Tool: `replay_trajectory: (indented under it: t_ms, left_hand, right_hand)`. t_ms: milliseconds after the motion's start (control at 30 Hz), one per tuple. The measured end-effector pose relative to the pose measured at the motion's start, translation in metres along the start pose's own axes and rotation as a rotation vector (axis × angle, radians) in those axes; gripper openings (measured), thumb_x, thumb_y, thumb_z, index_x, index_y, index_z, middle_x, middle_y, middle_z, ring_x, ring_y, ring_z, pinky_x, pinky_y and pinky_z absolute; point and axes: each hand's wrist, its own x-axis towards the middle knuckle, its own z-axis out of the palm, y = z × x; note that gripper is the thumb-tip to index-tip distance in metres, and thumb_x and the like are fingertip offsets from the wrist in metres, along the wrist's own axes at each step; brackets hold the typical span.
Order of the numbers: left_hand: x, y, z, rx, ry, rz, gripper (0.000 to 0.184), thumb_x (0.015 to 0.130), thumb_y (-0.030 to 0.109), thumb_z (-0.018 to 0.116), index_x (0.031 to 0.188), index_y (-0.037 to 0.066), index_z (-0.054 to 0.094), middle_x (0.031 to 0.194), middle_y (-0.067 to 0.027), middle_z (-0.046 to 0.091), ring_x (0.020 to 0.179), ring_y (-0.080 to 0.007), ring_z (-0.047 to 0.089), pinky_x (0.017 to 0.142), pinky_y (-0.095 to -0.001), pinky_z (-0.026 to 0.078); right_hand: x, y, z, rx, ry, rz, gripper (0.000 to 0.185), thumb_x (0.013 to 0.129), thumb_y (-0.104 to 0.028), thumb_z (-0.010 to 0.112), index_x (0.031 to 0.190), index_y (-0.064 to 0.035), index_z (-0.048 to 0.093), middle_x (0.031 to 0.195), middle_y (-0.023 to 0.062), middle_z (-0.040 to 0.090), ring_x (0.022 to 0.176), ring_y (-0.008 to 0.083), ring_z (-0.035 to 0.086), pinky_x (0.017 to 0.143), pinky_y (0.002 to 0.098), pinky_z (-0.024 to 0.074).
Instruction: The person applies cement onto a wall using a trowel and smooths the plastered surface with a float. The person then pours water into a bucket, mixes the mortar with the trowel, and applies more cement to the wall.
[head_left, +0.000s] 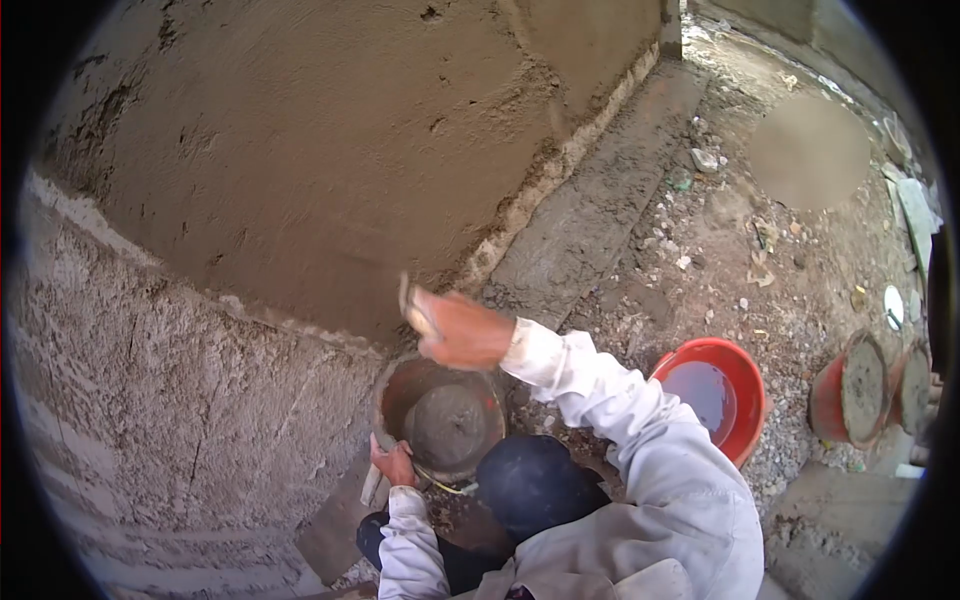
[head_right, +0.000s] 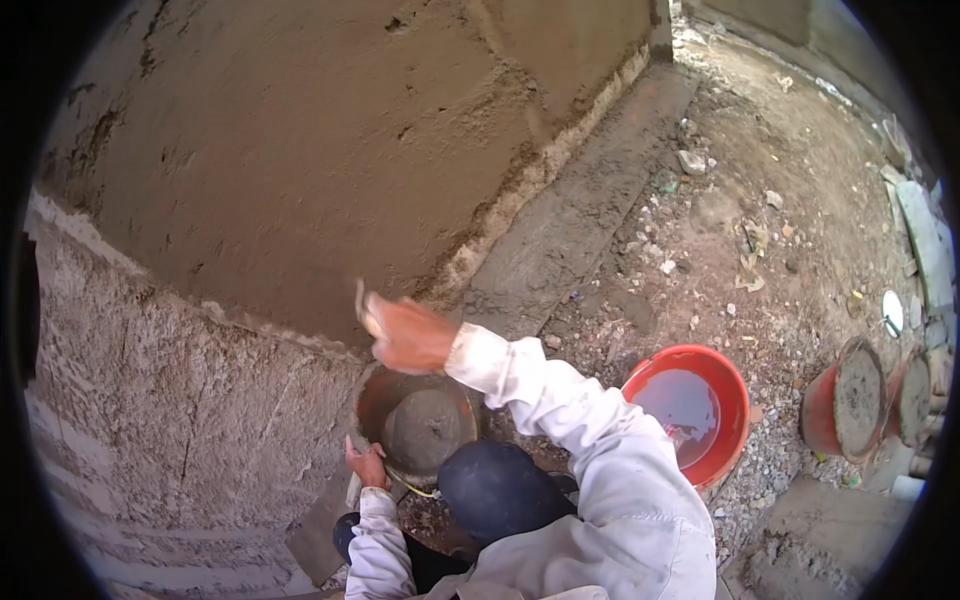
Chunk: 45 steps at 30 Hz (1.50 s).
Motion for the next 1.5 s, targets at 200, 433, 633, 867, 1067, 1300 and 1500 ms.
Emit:
replay_trajectory:
  t_ms: [200, 433, 633, 867, 1067, 1300, 1500]
  left_hand:
    - [-0.009, 0.031, 0.016, 0.064, -0.010, 0.013, 0.051, 0.072, -0.017, 0.045, 0.118, -0.001, 0.060, 0.090, -0.0020, 0.061, 0.062, -0.0088, 0.052, 0.051, -0.0235, 0.040]
    - [-0.014, 0.029, 0.040, 0.123, -0.160, 0.102, 0.053, 0.065, -0.009, 0.055, 0.118, -0.003, 0.063, 0.103, -0.0053, 0.067, 0.092, -0.0147, 0.061, 0.083, -0.0286, 0.049]
    - [-0.002, 0.007, 0.023, 0.034, -0.076, 0.077, 0.044, 0.071, -0.011, 0.056, 0.113, -0.001, 0.063, 0.080, 0.0010, 0.059, 0.061, -0.0061, 0.049, 0.049, -0.0238, 0.037]
    - [0.006, 0.016, 0.022, 0.016, -0.062, -0.089, 0.053, 0.069, -0.010, 0.058, 0.121, -0.003, 0.062, 0.101, -0.0055, 0.068, 0.089, -0.0144, 0.061, 0.081, -0.0280, 0.050]
    - [0.001, 0.029, 0.028, -0.011, -0.022, -0.024, 0.045, 0.069, -0.013, 0.055, 0.110, 0.001, 0.065, 0.079, 0.0019, 0.059, 0.056, -0.0065, 0.049, 0.045, -0.0243, 0.036]
    - [0.007, 0.014, 0.012, 0.029, -0.030, -0.015, 0.052, 0.066, -0.014, 0.054, 0.114, 0.001, 0.066, 0.085, 0.0008, 0.063, 0.064, -0.0078, 0.053, 0.049, -0.0243, 0.039]
    - [0.003, 0.018, 0.016, -0.048, 0.016, -0.008, 0.049, 0.064, -0.016, 0.052, 0.108, 0.002, 0.064, 0.086, 0.0017, 0.062, 0.064, -0.0080, 0.053, 0.046, -0.0237, 0.037]
  right_hand:
    - [-0.056, 0.128, 0.084, 0.345, -0.620, 0.691, 0.017, 0.082, -0.016, 0.061, 0.080, -0.0001, 0.057, 0.061, 0.0092, 0.057, 0.046, 0.0197, 0.057, 0.043, 0.0376, 0.0479]
    - [-0.151, 0.275, 0.200, 0.868, -0.370, 0.311, 0.018, 0.081, -0.021, 0.061, 0.085, -0.0042, 0.066, 0.088, 0.0111, 0.068, 0.076, 0.0190, 0.065, 0.069, 0.0331, 0.0521]
    - [-0.189, 0.192, 0.145, 1.586, -0.184, 0.866, 0.034, 0.076, -0.012, 0.049, 0.108, -0.0019, 0.054, 0.083, 0.0103, 0.058, 0.048, 0.0125, 0.050, 0.043, 0.0266, 0.0464]
    - [-0.137, 0.073, 0.037, 1.630, 0.044, 0.389, 0.036, 0.075, -0.011, 0.050, 0.111, -0.0045, 0.049, 0.078, 0.0097, 0.051, 0.041, 0.0130, 0.041, 0.033, 0.0279, 0.0388]
    - [-0.116, -0.056, -0.076, 0.963, 0.515, -0.269, 0.032, 0.086, -0.005, 0.058, 0.115, -0.0072, 0.042, 0.089, 0.0064, 0.054, 0.055, 0.0116, 0.056, 0.042, 0.0284, 0.0536]
    - [-0.116, -0.137, -0.213, 0.030, 1.280, -0.697, 0.026, 0.094, 0.000, 0.055, 0.114, -0.0057, 0.040, 0.093, 0.0093, 0.055, 0.072, 0.0180, 0.062, 0.067, 0.0333, 0.0597]
    - [-0.054, -0.082, -0.269, -0.308, 1.821, -0.483, 0.032, 0.091, -0.003, 0.055, 0.117, -0.0023, 0.037, 0.095, 0.0141, 0.058, 0.075, 0.0222, 0.065, 0.073, 0.0368, 0.0615]
